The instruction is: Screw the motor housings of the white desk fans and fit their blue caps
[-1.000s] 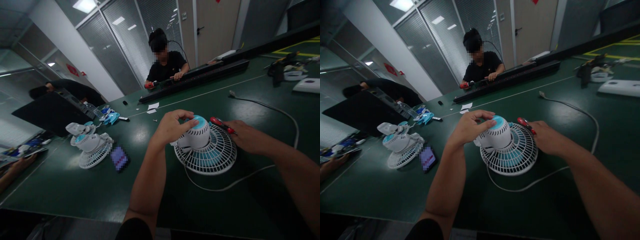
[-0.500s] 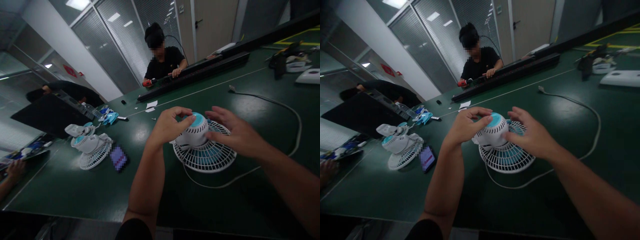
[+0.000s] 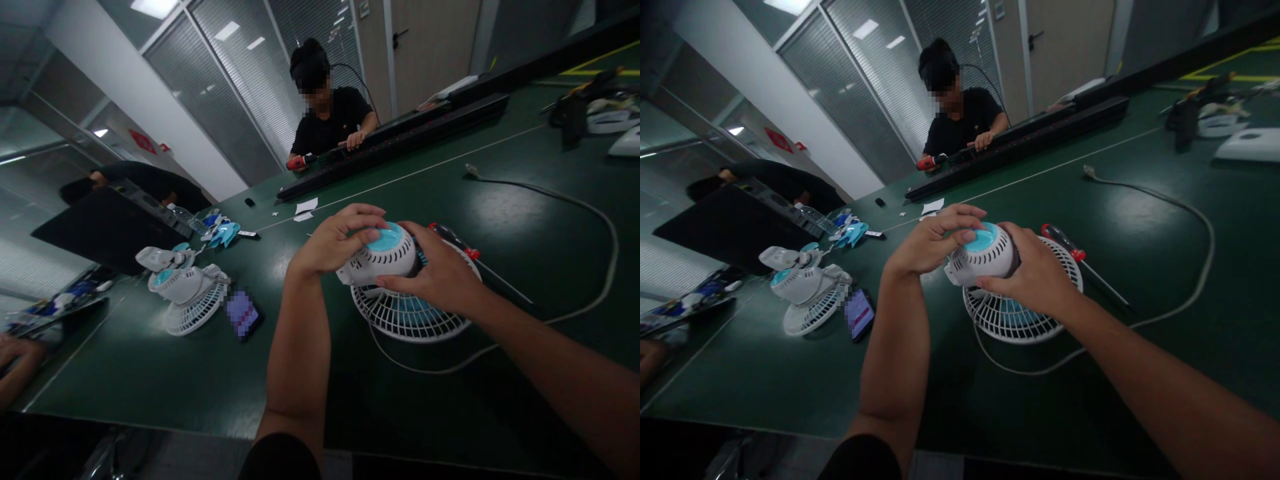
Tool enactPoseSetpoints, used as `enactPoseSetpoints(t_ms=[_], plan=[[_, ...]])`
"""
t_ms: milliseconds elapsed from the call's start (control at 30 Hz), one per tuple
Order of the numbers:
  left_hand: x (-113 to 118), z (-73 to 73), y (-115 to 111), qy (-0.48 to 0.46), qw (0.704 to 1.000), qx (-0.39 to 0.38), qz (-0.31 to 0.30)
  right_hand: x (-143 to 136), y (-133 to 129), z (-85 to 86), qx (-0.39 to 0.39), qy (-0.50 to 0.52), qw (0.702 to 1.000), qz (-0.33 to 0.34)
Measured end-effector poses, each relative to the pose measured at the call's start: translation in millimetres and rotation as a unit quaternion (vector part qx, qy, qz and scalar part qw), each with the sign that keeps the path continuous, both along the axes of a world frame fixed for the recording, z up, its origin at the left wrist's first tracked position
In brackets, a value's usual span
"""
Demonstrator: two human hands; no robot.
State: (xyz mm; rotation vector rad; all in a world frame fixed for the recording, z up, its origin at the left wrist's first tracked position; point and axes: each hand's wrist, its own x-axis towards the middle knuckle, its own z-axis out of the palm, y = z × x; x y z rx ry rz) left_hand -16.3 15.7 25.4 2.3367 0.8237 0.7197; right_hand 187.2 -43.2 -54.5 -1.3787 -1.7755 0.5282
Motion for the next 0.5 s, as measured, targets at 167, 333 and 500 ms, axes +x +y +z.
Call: enactPoseSetpoints(t_ms=[167, 333, 500], plan=[[-2.6, -0.6, 9.6, -0.025, 0.988, -0.143, -0.057, -2.8, -2.7, -2.4, 0.006, 0.009, 1.000, -0.006], [0.4, 0.2, 8.6, -0.043, 0.994, -0.102, -0.023, -3.1, -3.9, -3.5, -0.008, 0.023, 1.000, -0.018], [8.7, 6.3, -0.3, -0.019, 0.996, 0.030, 0.080, -3.0, -4.8, -3.9, -0.026, 0.037, 0.998, -0.034]])
